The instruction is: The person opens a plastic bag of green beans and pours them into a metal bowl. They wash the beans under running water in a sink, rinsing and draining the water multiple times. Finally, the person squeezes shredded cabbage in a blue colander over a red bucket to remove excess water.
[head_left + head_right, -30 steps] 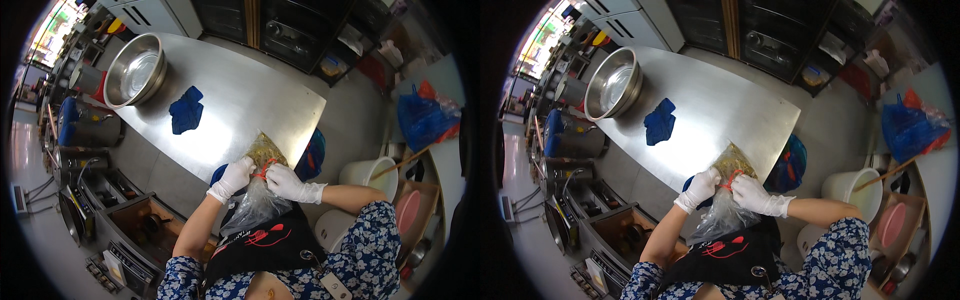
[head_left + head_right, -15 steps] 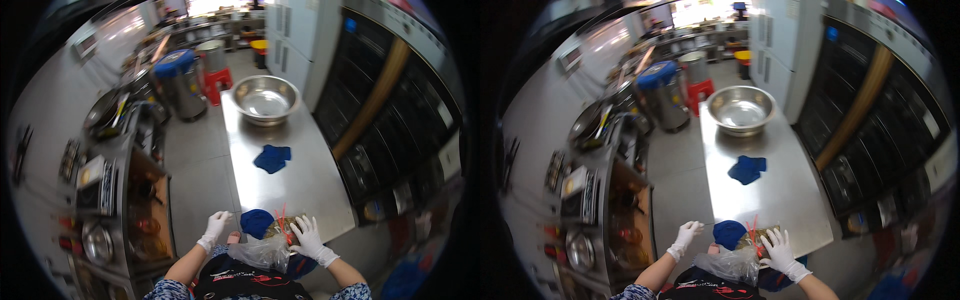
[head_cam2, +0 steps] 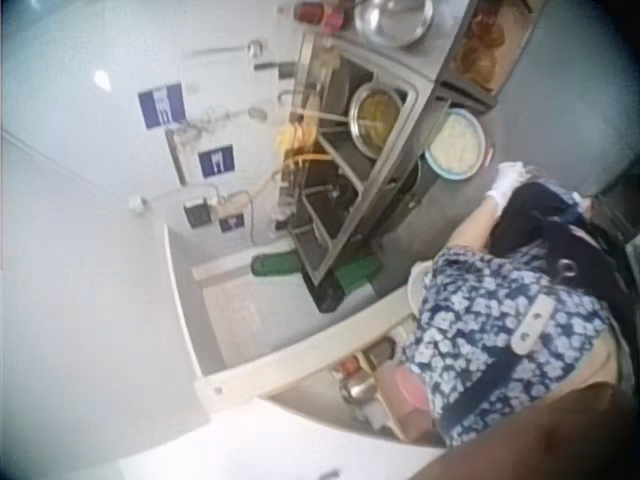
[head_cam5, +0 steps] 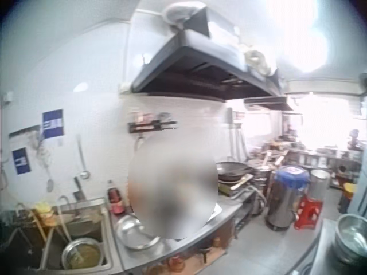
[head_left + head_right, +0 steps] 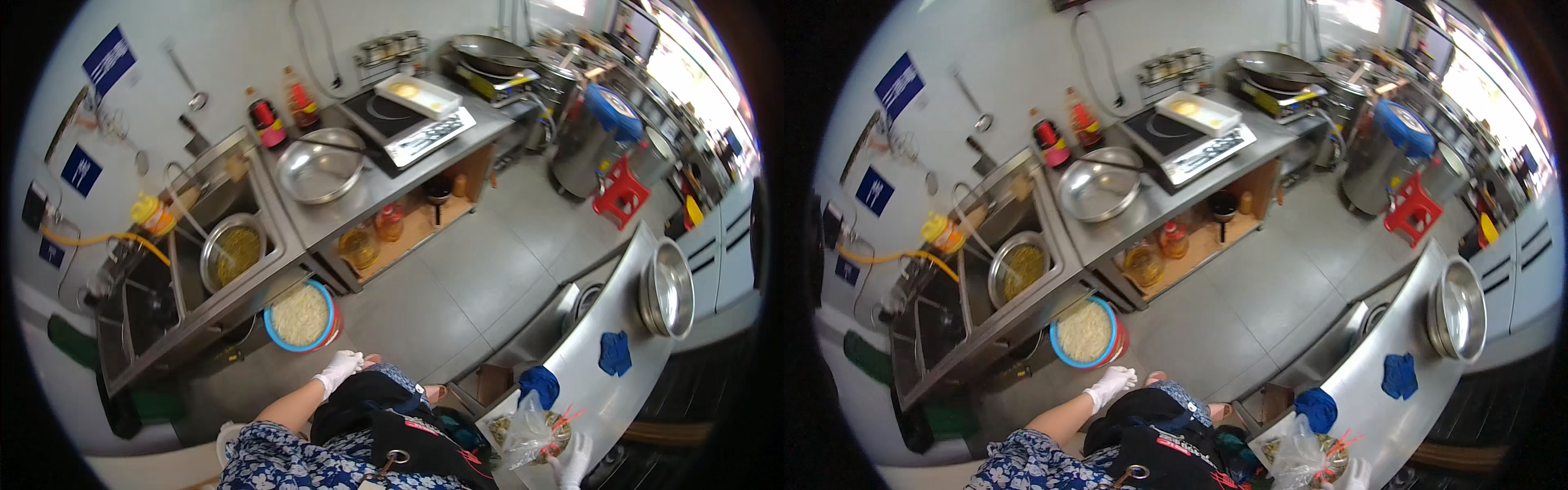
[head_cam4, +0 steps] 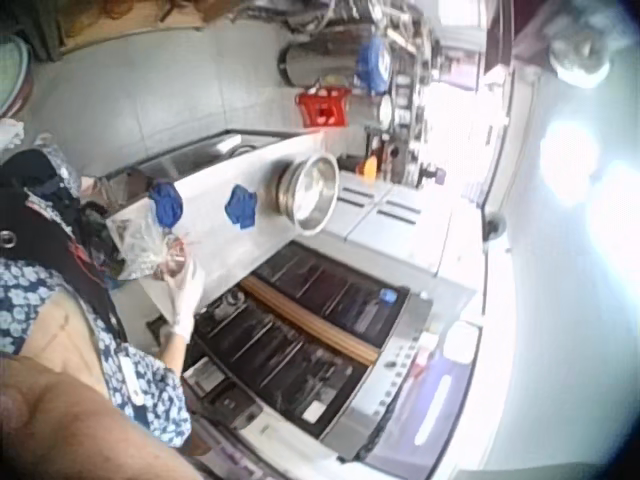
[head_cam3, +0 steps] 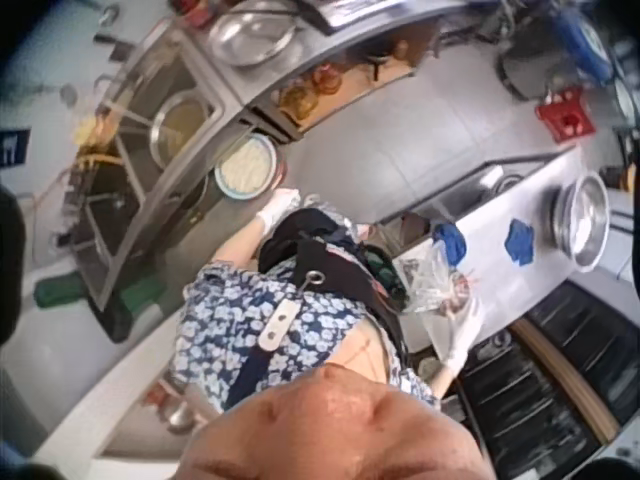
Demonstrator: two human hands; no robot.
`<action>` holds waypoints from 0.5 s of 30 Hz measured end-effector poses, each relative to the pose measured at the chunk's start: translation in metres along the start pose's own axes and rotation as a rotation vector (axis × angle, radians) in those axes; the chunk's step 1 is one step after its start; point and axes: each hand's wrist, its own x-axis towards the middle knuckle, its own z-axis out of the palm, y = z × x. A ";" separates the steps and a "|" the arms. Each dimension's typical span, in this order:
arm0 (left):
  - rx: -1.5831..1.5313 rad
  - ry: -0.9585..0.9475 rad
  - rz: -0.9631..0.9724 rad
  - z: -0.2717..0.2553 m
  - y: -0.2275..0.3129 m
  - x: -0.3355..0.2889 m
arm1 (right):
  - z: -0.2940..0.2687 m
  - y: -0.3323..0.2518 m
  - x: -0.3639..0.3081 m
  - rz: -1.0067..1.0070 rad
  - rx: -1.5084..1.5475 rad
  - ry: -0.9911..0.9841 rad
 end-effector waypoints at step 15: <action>0.381 -0.022 0.486 -0.168 -0.081 -0.007 | -0.050 -0.212 0.088 -0.316 -0.031 0.036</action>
